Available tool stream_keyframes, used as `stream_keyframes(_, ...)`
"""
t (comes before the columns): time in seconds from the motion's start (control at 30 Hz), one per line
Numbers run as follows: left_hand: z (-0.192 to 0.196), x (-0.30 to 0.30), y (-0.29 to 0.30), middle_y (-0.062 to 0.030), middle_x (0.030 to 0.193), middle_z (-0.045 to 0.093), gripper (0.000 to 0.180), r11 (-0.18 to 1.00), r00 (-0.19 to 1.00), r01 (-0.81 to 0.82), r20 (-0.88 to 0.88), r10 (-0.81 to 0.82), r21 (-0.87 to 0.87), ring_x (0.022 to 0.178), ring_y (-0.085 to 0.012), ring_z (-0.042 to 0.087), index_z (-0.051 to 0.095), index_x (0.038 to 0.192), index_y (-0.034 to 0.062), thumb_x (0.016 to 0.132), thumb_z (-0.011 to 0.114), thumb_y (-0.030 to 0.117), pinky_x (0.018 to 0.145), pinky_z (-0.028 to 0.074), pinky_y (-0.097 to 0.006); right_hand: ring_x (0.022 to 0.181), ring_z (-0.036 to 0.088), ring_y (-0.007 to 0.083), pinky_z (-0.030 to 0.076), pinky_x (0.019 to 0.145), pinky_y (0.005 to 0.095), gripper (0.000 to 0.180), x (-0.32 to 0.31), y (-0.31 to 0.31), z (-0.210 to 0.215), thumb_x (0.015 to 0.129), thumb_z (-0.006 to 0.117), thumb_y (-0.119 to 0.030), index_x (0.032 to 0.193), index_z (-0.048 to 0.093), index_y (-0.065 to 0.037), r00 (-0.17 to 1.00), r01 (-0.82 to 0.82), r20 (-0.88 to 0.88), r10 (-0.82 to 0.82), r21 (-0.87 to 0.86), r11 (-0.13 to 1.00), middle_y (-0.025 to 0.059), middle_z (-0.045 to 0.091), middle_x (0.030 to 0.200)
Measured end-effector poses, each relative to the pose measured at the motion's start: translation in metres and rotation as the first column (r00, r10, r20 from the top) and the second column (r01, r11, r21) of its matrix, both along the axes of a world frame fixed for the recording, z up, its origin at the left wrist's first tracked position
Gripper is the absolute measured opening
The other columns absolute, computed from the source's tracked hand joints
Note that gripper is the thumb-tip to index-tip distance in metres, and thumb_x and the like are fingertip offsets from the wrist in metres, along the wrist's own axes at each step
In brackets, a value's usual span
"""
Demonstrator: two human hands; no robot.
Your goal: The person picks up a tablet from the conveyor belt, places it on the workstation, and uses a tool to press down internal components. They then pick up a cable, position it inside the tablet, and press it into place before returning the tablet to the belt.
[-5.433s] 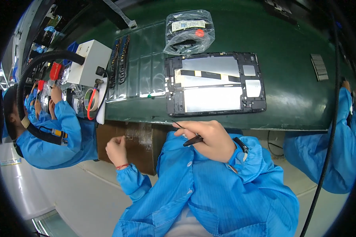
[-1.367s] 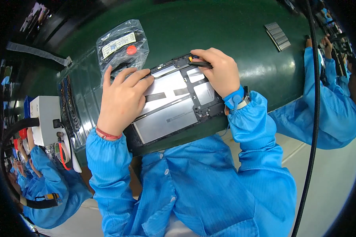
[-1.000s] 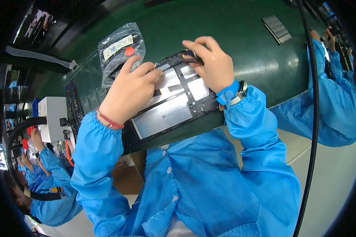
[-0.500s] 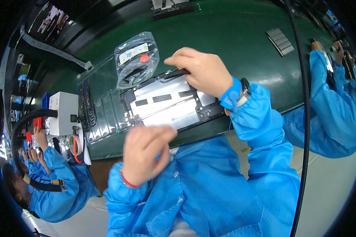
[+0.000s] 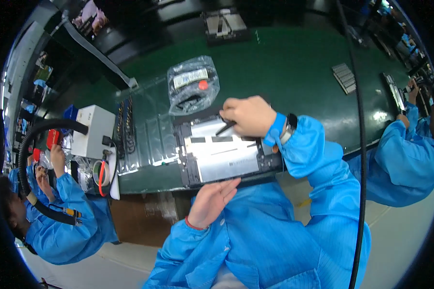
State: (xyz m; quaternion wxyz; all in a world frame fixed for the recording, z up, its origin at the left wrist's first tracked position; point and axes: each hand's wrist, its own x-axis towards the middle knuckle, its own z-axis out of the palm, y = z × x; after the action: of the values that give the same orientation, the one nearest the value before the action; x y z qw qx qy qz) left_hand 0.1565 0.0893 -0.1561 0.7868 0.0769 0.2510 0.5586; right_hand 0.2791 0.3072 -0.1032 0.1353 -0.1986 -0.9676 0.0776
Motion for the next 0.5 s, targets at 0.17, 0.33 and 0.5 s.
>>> stream_keyframes(0.17, 0.033, 0.02, 0.005, -0.0147, 0.118, 0.048, 0.037, 0.988, 0.935, -0.098, -0.328, 0.133, 0.123, 0.111, -0.0256, 0.046, 0.04, 0.121, -0.0049, 0.089, 0.047, 0.012, 0.095, 0.037, -0.04, 0.089, 0.058, 0.0263, 0.048, 0.076, 0.0348, 0.031, 0.007, -0.004, 0.014, 0.069, 0.059, -0.018, 0.099, 0.064, -0.009, 0.995, 0.024, 0.102, -0.002, -0.214, 0.977, 0.0071, 0.058, 0.102)
stream_keyframes(0.33, 0.044, 0.071, 0.041, -0.0116, 0.12, 0.045, 0.038, 0.904, 0.892, -0.381, -0.179, 0.414, 0.192, 0.111, -0.0249, 0.045, 0.038, 0.122, 0.0008, 0.086, 0.048, 0.008, 0.092, 0.038, -0.048, 0.092, 0.057, 0.0294, 0.045, 0.079, 0.0357, 0.036, 0.01, 0.003, 0.023, 0.068, 0.053, -0.01, 0.103, 0.061, -0.005, 0.996, 0.019, 0.09, 0.007, -0.286, 0.958, 0.0101, 0.057, 0.107)
stream_keyframes(0.5, 0.064, 0.072, 0.031, -0.004, 0.085, 0.055, 0.011, 0.755, 0.619, -0.487, -0.436, 0.653, 0.439, 0.076, -0.0147, 0.051, 0.055, 0.091, -0.0007, 0.081, 0.053, 0.002, 0.071, 0.042, -0.027, 0.082, 0.058, 0.0228, 0.047, 0.071, 0.0277, 0.046, 0.017, -0.034, 0.074, 0.065, 0.049, 0.006, 0.109, 0.057, -0.005, 0.848, -0.024, -0.514, -0.13, -0.283, 0.959, 0.0104, 0.054, 0.107)
